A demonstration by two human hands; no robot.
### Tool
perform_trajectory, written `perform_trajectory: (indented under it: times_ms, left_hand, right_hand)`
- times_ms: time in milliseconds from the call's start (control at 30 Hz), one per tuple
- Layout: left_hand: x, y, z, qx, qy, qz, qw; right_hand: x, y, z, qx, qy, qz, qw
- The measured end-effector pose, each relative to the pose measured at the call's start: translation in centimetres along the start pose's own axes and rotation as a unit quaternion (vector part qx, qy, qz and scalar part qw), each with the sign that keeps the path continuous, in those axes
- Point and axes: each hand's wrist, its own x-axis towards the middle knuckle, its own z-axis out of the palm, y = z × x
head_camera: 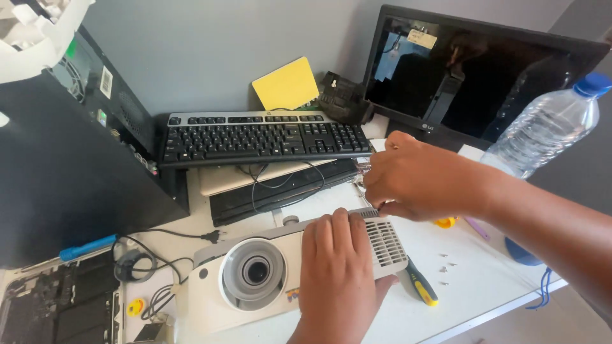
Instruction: Disassembling a projector by removing screws and prying open the casing for repair.
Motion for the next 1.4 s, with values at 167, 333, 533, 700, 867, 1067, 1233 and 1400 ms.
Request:
perform_trajectory:
  times_ms: [167, 333, 533, 700, 867, 1067, 1233, 1400]
  left_hand:
    - [0.0, 0.1, 0.1, 0.006, 0.001, -0.002, 1.0]
    - [0.0, 0.2, -0.1, -0.013, 0.002, -0.006, 1.0]
    - [-0.6, 1.3, 1.7, -0.13, 0.045, -0.025, 0.99]
    - [-0.2, 1.9, 1.3, -0.077, 0.021, -0.059, 0.995]
    - [-1.0, 2.3, 1.5, -0.118, 0.039, -0.061, 0.99]
    - [-4.2, 0.6, -0.9, -0.199, 0.252, -0.072, 0.944]
    - [-6.4, -5.1, -4.8, -0.174, -0.026, -0.119, 0.977]
    - [-7.2, -6.2, -3.5, -0.166, 0.037, -0.108, 0.98]
  right_hand:
    - [-1.5, -3.9, 0.9, -0.235, 0.074, 0.032, 0.969]
    - [-1.5, -5.9, 1.0, -0.319, 0.129, 0.043, 0.938]
    - [-2.7, -6.0, 1.7, -0.269, 0.172, 0.069, 0.945]
    - [-3.0, -5.4, 4.4, -0.358, 0.189, 0.107, 0.908]
    - [-4.6, 6.3, 13.5, -0.198, 0.161, 0.186, 0.949]
    - [-2.3, 19.5, 20.0, -0.002, 0.046, 0.166, 0.985]
    - [6.4, 1.5, 0.3, 0.031, 0.17, 0.001, 0.985]
    - [13.0, -4.2, -4.4, 0.175, 0.129, -0.089, 0.972]
